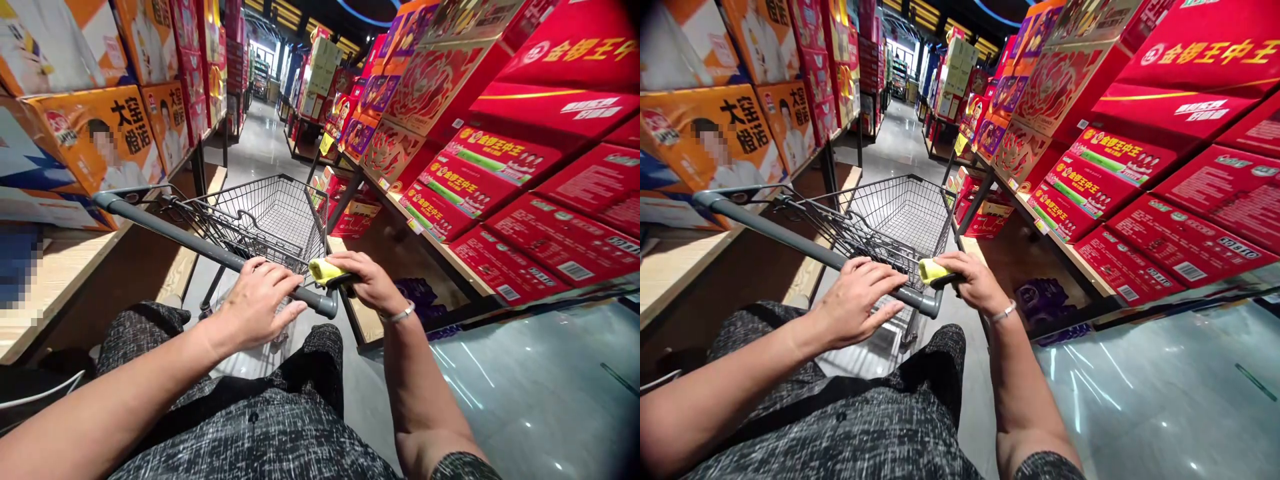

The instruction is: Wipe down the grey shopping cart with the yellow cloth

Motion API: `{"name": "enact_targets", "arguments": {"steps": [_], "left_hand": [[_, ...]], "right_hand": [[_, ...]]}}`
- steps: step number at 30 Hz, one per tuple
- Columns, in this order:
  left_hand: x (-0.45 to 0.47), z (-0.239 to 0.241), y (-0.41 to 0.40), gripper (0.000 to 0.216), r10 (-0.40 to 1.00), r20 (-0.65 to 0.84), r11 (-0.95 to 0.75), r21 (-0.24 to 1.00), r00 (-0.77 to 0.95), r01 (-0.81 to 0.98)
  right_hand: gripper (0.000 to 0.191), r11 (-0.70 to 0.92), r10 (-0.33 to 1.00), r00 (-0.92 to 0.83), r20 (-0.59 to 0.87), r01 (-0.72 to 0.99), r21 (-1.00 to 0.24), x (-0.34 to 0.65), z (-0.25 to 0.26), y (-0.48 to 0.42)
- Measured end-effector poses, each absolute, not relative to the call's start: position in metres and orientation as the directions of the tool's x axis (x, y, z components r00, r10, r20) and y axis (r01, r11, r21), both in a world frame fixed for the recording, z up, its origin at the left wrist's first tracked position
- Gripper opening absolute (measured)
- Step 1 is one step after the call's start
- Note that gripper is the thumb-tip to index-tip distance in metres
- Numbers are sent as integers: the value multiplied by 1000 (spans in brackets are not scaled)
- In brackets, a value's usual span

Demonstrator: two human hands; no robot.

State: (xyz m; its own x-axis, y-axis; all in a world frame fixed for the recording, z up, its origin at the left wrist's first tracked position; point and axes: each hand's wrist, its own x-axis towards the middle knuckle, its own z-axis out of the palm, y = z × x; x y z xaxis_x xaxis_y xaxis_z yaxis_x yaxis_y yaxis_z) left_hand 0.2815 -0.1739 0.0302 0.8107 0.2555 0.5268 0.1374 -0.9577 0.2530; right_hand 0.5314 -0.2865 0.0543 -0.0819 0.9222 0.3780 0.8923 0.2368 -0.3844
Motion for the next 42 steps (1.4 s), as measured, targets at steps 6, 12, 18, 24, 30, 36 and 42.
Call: {"name": "enact_targets", "arguments": {"steps": [6,12,18,24,30,36,42], "left_hand": [[284,24,-172,37,331,540,-930,327,773,170],[279,23,-157,41,364,579,-913,378,729,156],[274,25,-139,40,353,579,-914,382,735,138],[271,25,-109,46,394,550,-897,404,736,178],[260,18,-65,45,411,548,-896,393,728,209],[234,6,-12,38,618,547,-785,477,565,396],[216,-33,12,44,841,510,-533,720,183,445]], "right_hand": [[36,147,934,29,356,876,-459,566,-10,-215],[35,104,973,-24,231,934,-341,546,-10,-207],[43,-30,975,94,199,953,-302,522,-4,-213],[44,-128,959,186,213,957,-260,502,-3,-208],[42,-217,954,240,179,966,-140,475,3,-193],[39,-253,951,260,168,966,-61,440,4,-163],[43,-151,964,178,198,978,-142,420,3,-122]]}}
